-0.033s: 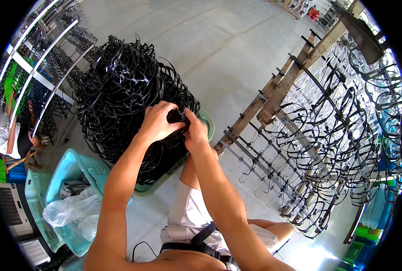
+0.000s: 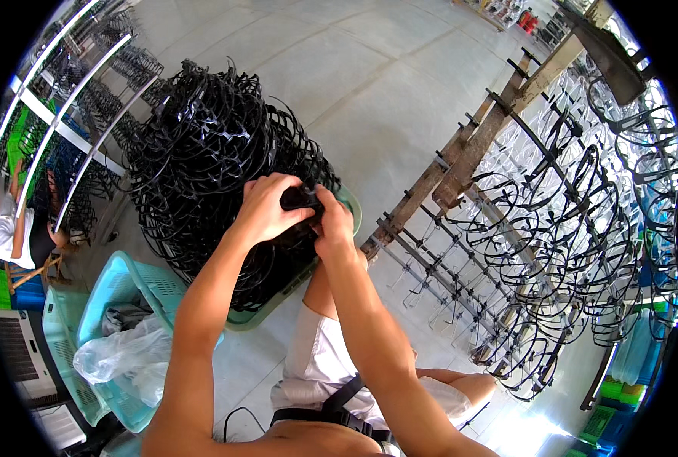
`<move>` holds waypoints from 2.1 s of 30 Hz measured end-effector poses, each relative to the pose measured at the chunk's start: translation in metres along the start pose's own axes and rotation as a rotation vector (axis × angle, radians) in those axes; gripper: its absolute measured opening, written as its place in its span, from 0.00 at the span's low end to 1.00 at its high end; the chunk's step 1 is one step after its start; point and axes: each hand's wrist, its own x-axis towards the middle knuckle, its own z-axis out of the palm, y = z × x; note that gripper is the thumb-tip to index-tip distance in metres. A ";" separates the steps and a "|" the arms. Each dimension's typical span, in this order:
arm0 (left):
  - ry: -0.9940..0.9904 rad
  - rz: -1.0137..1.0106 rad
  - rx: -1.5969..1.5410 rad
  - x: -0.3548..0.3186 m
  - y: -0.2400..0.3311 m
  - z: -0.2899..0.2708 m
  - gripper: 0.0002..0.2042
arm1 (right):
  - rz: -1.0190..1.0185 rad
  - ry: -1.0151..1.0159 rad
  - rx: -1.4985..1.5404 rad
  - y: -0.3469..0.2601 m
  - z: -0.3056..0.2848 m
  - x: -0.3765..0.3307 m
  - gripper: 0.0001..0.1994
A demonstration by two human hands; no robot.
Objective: The person sits and repeatedly picks up black wire loops from a basket, then threads and twists them onto a metal rack structure. The hands manipulate the wires one at a time, securing them to the rack's horizontal bars.
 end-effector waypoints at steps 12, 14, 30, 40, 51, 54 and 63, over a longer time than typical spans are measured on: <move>-0.458 -0.148 -0.099 0.004 0.009 0.003 0.28 | 0.169 -0.111 0.141 -0.008 -0.037 -0.027 0.13; -0.704 -0.271 -0.010 0.020 0.003 0.000 0.26 | 0.014 -0.031 -0.020 -0.009 -0.035 -0.046 0.13; -0.173 -0.259 -0.750 -0.127 0.073 -0.062 0.20 | -0.062 -0.056 0.426 -0.037 -0.078 -0.199 0.10; 0.233 -0.046 -1.804 -0.151 0.159 0.024 0.47 | 0.177 -0.256 0.332 -0.018 -0.046 -0.220 0.16; 0.491 -0.352 -1.591 -0.152 0.147 0.014 0.18 | -0.686 0.223 -0.979 -0.005 -0.082 -0.202 0.48; 0.351 -0.441 -1.645 -0.148 0.149 0.005 0.18 | -1.077 -0.274 -1.112 -0.022 -0.090 -0.211 0.36; -0.319 -0.207 -1.941 -0.143 0.164 0.005 0.50 | -0.328 -0.533 -0.419 -0.069 -0.123 -0.242 0.11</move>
